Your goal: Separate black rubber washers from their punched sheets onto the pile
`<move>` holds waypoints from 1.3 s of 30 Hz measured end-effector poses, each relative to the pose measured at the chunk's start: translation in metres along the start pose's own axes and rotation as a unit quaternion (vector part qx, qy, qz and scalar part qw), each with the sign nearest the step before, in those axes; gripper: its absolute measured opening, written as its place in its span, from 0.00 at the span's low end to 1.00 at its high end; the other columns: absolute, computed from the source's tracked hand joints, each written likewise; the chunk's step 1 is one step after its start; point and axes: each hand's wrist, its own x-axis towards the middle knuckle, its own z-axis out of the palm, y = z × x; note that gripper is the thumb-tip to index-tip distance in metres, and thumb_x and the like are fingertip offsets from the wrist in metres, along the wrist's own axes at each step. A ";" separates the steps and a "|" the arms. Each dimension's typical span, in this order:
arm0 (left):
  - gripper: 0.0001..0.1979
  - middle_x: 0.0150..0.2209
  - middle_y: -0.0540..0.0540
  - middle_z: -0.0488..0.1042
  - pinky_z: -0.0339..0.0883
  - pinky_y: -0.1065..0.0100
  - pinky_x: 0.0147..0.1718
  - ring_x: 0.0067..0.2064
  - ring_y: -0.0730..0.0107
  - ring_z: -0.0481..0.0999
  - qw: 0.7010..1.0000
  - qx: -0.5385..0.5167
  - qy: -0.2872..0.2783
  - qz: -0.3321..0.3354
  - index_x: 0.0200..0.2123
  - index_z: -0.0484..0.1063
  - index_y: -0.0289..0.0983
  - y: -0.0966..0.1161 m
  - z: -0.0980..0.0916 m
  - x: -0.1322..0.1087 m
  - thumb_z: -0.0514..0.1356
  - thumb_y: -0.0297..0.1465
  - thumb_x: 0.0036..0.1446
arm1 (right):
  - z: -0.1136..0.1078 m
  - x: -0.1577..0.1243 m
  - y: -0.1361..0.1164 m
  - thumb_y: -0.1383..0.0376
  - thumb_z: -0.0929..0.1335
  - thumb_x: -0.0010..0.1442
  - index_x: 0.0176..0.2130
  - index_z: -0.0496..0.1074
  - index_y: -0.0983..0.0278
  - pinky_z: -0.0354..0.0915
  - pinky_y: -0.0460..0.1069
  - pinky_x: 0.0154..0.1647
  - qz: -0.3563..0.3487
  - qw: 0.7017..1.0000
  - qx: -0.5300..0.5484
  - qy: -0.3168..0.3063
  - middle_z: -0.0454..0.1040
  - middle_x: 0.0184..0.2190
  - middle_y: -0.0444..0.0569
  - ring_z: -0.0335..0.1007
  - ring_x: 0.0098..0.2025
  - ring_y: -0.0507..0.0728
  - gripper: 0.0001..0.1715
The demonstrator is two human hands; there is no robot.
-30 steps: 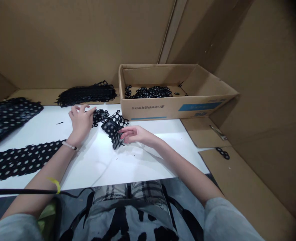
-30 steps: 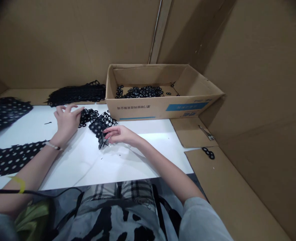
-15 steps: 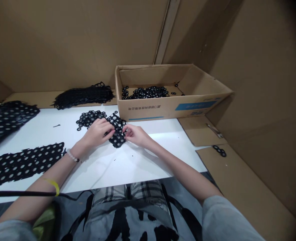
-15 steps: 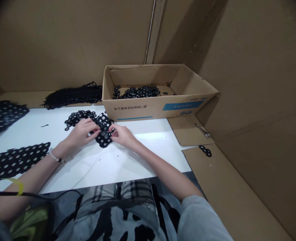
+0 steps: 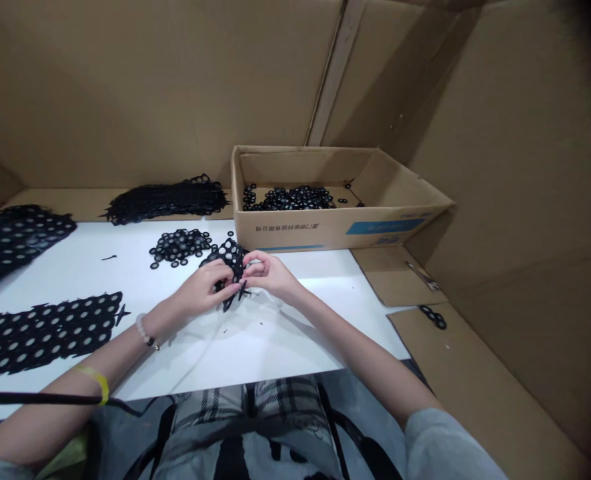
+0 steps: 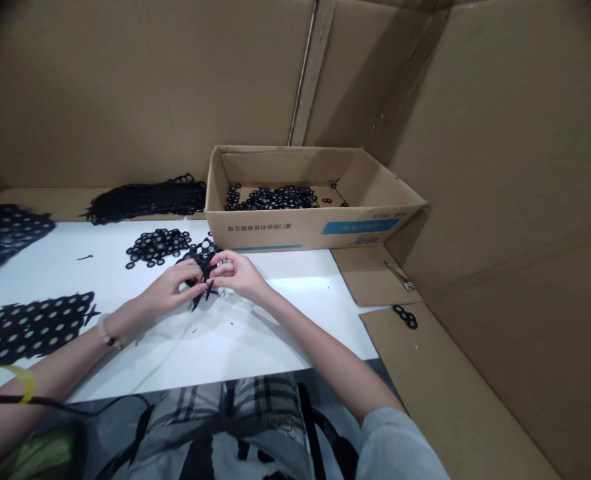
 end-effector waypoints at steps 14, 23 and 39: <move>0.13 0.24 0.47 0.68 0.60 0.68 0.29 0.30 0.67 0.67 0.995 0.057 0.041 0.076 0.24 0.67 0.37 -0.013 0.021 -0.002 0.49 0.25 0.58 | 0.014 0.000 0.016 0.70 0.72 0.35 0.33 0.53 0.59 0.57 0.42 0.26 -0.014 0.999 -0.047 -0.012 0.63 0.24 0.34 0.58 0.23 0.47 0.29; 0.16 0.22 0.48 0.66 0.61 0.68 0.26 0.26 0.69 0.66 0.985 0.041 0.164 0.017 0.21 0.64 0.38 -0.022 -0.002 0.000 0.48 0.27 0.60 | 0.000 -0.001 -0.007 0.67 0.68 0.41 0.33 0.54 0.59 0.54 0.44 0.26 -0.081 0.985 -0.110 0.101 0.57 0.23 0.35 0.56 0.24 0.48 0.21; 0.24 0.62 0.33 0.61 0.51 0.37 0.48 0.56 0.36 0.58 0.892 0.319 0.173 -0.271 0.59 0.66 0.39 -0.082 -0.023 -0.010 0.46 0.36 0.63 | 0.000 -0.004 -0.015 0.66 0.63 0.41 0.37 0.56 0.59 0.53 0.43 0.25 -0.033 0.994 0.002 0.108 0.62 0.29 0.39 0.60 0.28 0.49 0.19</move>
